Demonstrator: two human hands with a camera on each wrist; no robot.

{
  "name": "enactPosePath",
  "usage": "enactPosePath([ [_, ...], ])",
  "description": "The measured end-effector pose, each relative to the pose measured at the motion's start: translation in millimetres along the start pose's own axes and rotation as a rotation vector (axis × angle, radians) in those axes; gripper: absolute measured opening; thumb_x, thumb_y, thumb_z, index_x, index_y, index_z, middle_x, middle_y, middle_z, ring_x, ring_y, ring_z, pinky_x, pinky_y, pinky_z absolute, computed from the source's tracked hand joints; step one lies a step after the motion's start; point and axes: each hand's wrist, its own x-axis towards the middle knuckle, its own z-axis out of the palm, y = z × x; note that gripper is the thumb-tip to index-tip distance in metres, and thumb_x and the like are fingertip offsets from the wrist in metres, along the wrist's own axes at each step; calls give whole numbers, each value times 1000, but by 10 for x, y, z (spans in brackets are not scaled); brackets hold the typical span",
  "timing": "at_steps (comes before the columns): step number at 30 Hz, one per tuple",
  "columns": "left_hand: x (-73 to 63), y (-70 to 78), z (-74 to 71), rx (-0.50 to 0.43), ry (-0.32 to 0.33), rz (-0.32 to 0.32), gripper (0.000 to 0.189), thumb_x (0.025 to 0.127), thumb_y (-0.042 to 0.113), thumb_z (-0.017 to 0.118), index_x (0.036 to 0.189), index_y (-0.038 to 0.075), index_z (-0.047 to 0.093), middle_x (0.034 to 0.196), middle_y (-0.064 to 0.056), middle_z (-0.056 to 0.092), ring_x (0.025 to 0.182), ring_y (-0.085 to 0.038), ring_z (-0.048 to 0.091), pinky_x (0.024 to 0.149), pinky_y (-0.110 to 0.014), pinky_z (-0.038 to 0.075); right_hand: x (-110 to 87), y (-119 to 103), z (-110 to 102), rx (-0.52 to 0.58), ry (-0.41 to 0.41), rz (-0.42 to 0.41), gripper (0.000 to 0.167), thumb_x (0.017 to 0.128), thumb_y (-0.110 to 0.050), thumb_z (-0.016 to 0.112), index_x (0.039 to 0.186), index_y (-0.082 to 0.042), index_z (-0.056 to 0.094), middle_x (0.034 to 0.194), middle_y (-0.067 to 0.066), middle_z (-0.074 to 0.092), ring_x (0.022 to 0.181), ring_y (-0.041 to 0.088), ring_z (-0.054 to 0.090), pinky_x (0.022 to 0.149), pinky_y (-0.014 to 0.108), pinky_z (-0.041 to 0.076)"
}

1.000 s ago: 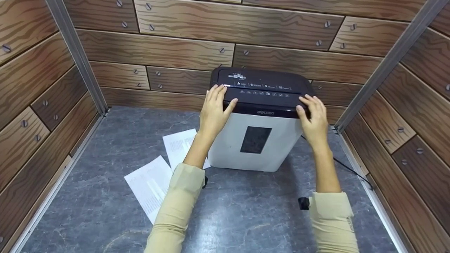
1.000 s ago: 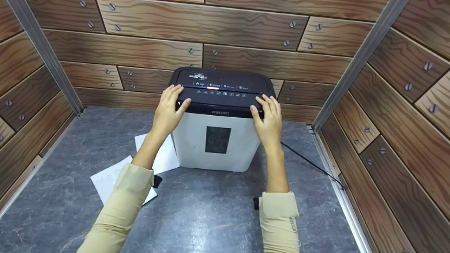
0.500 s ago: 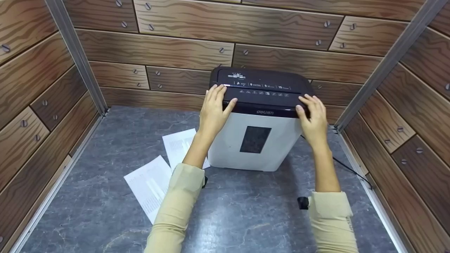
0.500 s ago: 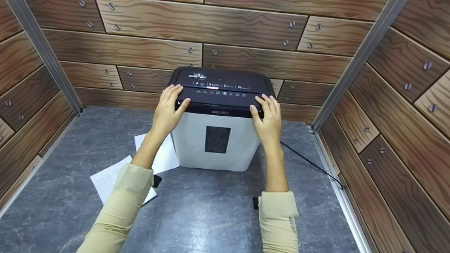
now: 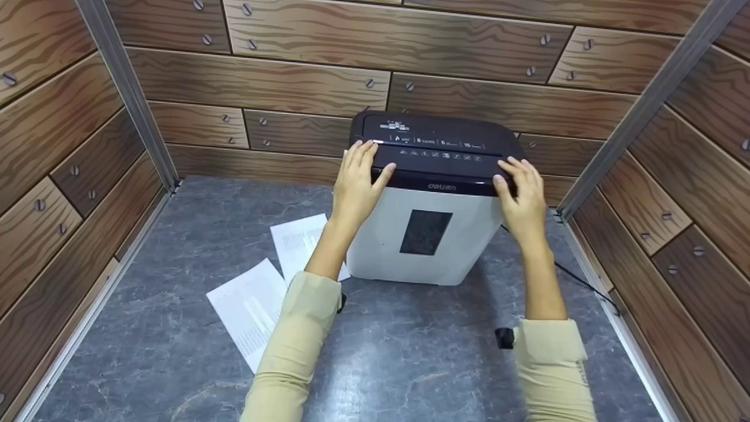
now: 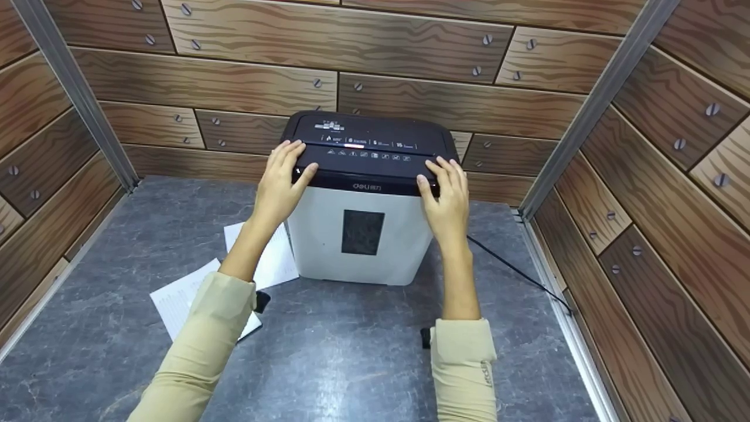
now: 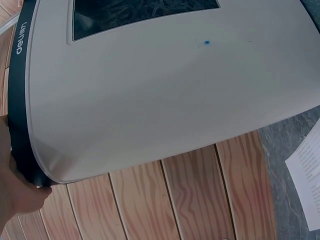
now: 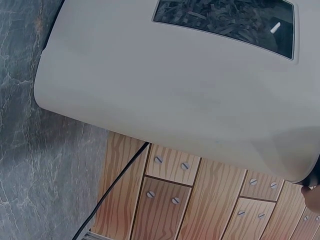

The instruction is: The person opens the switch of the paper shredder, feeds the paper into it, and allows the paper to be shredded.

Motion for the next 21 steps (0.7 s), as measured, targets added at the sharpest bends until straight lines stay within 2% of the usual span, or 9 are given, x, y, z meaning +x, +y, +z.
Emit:
enactPosePath([
  [13, 2, -2, -2, -4, 0, 0, 56, 95, 43, 45, 130, -2, 48, 135, -11, 44, 132, -23, 27, 108, -25, 0, -3, -2, 1, -5, -3, 6, 35, 92, -26, 56, 117, -3, 61, 127, 13, 52, 127, 29, 32, 107, 33, 19],
  [21, -3, -4, 4, -4, 5, -1, 56, 95, 43, 45, 130, -1, 48, 135, -11, 44, 132, -23, 27, 109, -29, 5, -1, -4, 2, -14, -5, 6, 34, 92, -25, 56, 118, -4, 61, 127, 11, 52, 127, 25, 32, 106, 33, 20],
])
